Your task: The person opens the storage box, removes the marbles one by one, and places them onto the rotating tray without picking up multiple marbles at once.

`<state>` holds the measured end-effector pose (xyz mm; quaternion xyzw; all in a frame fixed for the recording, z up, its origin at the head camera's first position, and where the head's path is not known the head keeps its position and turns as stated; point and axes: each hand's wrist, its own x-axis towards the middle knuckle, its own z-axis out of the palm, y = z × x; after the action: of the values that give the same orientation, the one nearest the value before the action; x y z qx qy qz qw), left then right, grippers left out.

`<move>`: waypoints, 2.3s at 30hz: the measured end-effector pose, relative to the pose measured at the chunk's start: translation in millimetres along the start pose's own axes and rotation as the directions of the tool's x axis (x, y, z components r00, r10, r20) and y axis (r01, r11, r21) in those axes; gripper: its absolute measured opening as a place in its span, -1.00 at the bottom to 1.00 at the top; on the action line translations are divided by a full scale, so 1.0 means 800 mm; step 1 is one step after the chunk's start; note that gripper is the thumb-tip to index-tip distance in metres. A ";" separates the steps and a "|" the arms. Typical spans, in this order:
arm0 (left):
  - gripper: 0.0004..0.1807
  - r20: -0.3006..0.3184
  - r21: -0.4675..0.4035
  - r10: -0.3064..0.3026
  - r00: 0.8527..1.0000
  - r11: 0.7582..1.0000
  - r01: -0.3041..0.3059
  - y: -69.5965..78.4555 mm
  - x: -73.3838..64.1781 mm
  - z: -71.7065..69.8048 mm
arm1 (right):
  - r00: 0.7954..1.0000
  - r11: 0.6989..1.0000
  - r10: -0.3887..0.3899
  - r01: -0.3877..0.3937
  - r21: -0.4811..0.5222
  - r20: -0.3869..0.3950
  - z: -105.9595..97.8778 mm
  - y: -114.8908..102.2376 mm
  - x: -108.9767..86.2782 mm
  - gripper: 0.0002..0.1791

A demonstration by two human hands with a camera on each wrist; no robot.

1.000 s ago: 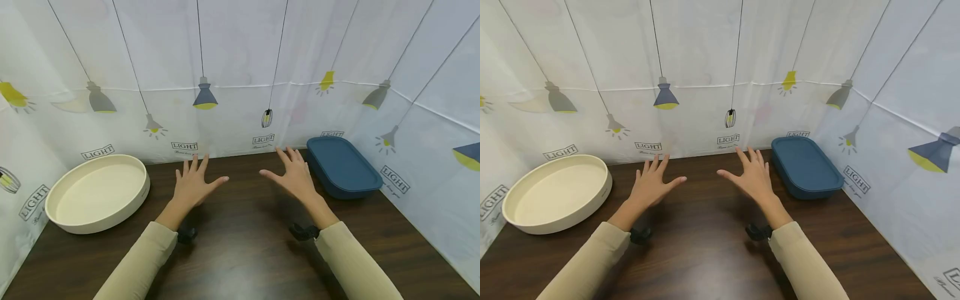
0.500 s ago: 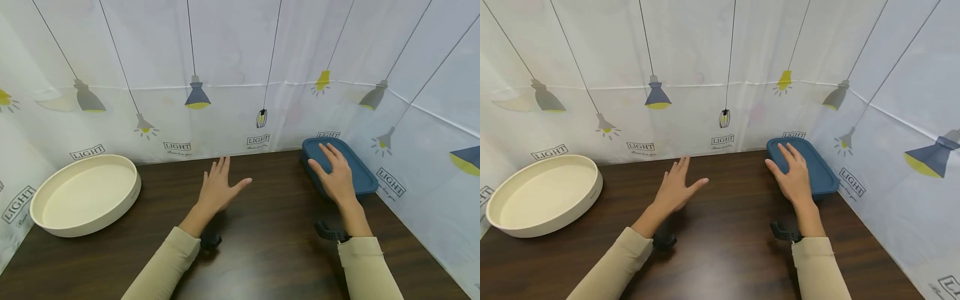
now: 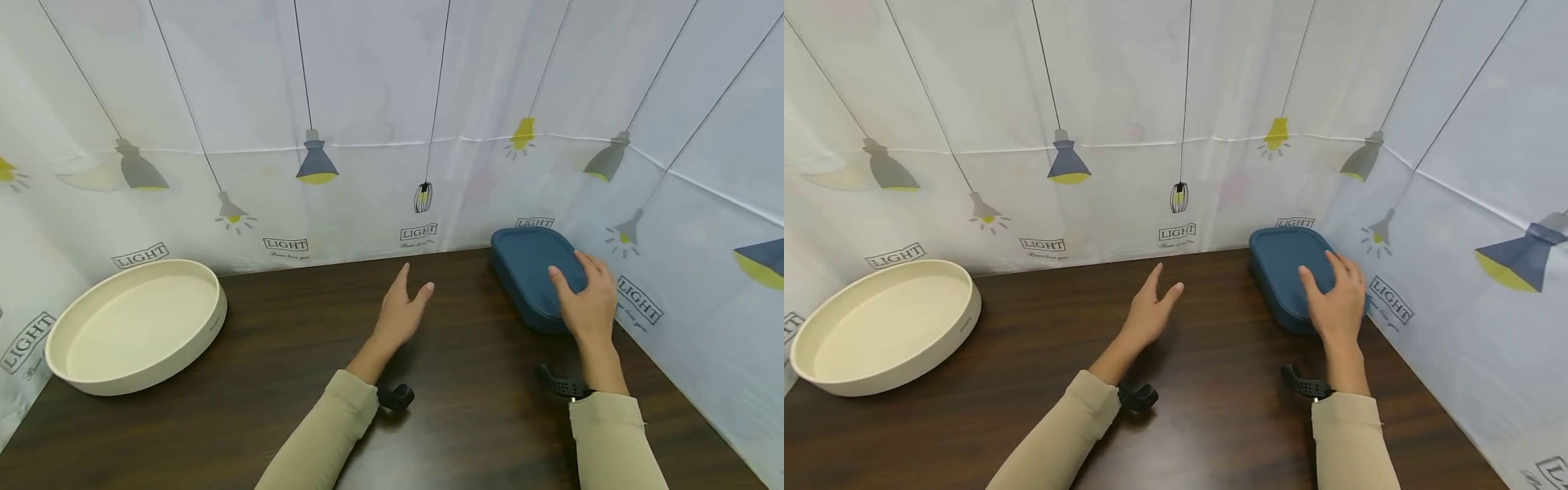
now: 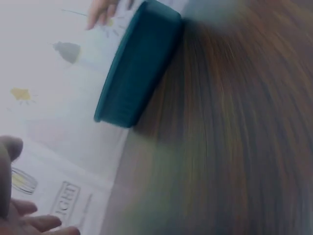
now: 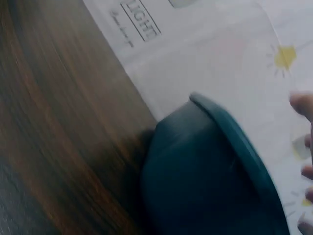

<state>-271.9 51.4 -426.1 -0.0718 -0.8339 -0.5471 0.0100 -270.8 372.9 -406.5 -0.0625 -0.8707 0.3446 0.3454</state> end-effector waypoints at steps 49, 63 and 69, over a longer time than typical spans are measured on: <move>-0.19 0.000 -0.375 0.034 0.999 0.926 -0.032 0.036 0.030 0.210 | 0.834 0.697 0.549 -0.493 0.522 0.054 0.008 0.072 -0.015 -0.47; -0.25 -0.008 -0.426 0.050 0.999 0.903 -0.049 0.027 0.020 0.202 | 0.848 0.705 0.526 -0.480 0.523 0.069 0.012 0.073 -0.026 -0.48; -0.26 -0.005 -0.441 0.050 0.999 0.896 -0.047 0.023 0.019 0.189 | 0.877 0.714 0.474 -0.438 0.547 0.083 0.013 0.075 -0.028 -0.46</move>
<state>-275.3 198.3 -468.2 -0.0947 -0.6863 -0.7211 0.0046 -268.4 404.3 -463.2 -0.1839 -0.6803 0.6519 0.2800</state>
